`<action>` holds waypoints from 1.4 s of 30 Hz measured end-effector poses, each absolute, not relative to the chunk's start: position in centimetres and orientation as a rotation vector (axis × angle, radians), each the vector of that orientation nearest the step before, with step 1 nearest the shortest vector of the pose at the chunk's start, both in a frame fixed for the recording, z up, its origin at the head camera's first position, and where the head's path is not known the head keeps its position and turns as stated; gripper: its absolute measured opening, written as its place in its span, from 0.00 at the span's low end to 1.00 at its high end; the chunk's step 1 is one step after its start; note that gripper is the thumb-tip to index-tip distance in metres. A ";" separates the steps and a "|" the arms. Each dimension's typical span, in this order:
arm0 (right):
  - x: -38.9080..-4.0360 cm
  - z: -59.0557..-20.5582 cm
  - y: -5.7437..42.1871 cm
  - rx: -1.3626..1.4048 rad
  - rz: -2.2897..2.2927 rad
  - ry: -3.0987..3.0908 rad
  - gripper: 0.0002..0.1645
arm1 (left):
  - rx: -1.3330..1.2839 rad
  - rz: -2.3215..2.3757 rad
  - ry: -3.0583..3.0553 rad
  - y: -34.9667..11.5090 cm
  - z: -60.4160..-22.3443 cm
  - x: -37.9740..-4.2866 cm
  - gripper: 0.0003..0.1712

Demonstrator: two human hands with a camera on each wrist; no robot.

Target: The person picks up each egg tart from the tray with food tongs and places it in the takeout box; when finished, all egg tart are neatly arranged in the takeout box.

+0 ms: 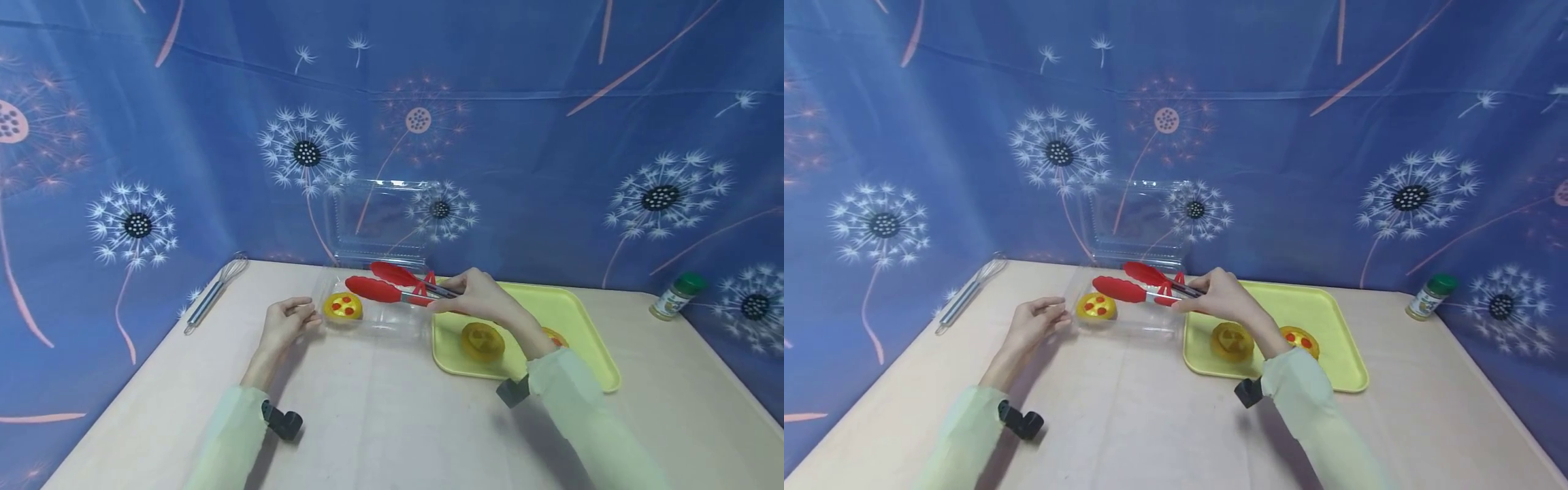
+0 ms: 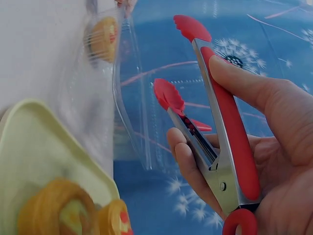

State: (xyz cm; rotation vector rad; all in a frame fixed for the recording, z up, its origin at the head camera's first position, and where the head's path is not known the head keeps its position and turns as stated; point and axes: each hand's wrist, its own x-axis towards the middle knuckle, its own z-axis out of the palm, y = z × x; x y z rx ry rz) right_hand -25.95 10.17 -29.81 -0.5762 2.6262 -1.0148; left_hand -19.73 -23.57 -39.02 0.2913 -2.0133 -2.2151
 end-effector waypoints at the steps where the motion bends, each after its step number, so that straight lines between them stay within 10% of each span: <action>1: -25.8 -29.7 10.6 -0.562 -1.018 2.622 0.39 | 0.310 -2.211 -2.027 -23.6 -39.0 -19.8 0.23; 42: -19.1 -30.3 29.3 -0.243 -0.845 2.939 0.46 | 0.350 -2.235 -2.090 -23.8 -38.7 -19.7 0.26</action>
